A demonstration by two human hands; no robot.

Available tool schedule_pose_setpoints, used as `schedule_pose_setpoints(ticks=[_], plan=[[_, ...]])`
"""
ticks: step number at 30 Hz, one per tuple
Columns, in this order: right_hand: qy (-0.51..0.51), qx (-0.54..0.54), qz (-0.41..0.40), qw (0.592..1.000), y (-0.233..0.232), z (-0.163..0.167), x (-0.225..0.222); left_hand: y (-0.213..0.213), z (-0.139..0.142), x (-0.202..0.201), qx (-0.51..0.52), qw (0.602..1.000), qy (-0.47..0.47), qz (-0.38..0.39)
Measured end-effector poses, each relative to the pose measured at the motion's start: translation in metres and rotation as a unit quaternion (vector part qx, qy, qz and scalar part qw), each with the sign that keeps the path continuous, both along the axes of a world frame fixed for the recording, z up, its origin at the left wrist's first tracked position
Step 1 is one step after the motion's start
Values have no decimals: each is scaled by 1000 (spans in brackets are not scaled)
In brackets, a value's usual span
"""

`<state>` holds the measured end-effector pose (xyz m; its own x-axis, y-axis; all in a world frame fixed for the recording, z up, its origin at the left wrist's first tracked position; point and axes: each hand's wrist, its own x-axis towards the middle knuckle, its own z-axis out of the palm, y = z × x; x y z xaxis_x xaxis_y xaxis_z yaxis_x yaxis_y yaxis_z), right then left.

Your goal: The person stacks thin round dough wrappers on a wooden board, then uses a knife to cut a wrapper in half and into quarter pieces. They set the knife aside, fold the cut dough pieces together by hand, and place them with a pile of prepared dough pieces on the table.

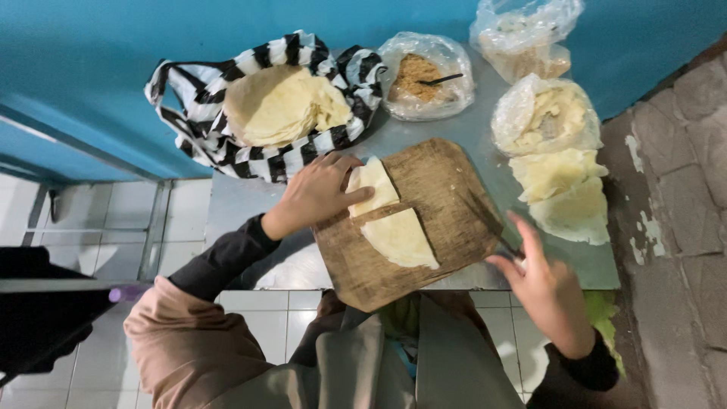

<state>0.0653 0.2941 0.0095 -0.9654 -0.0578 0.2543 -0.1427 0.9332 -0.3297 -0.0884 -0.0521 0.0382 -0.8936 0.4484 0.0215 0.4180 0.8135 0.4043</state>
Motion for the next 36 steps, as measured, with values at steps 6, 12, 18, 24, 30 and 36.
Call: schedule_pose_setpoints(ticks=[6, 12, 18, 24, 30, 36], plan=[[32, -31, 156, 987, 9, 25, -41, -66, 17, 39, 125, 956, 179, 196], [56, -52, 141, 987, -31, 40, -110, -141, 15, -18, -39, 873, 398, 280], [103, -79, 258, 957, -111, 28, -257, -149, 15, -59, -43, 864, 378, 331], [-48, -88, 216, 971, -130, 27, -296, -155, 40, -38, -31, 910, 235, 340], [95, -153, 325, 928, -118, 90, -266, -163, 108, 3, 161, 959, 37, 229], [-116, -473, 348, 801, -161, 131, -219, -145, 176, 39, 478, 877, 49, 4]])
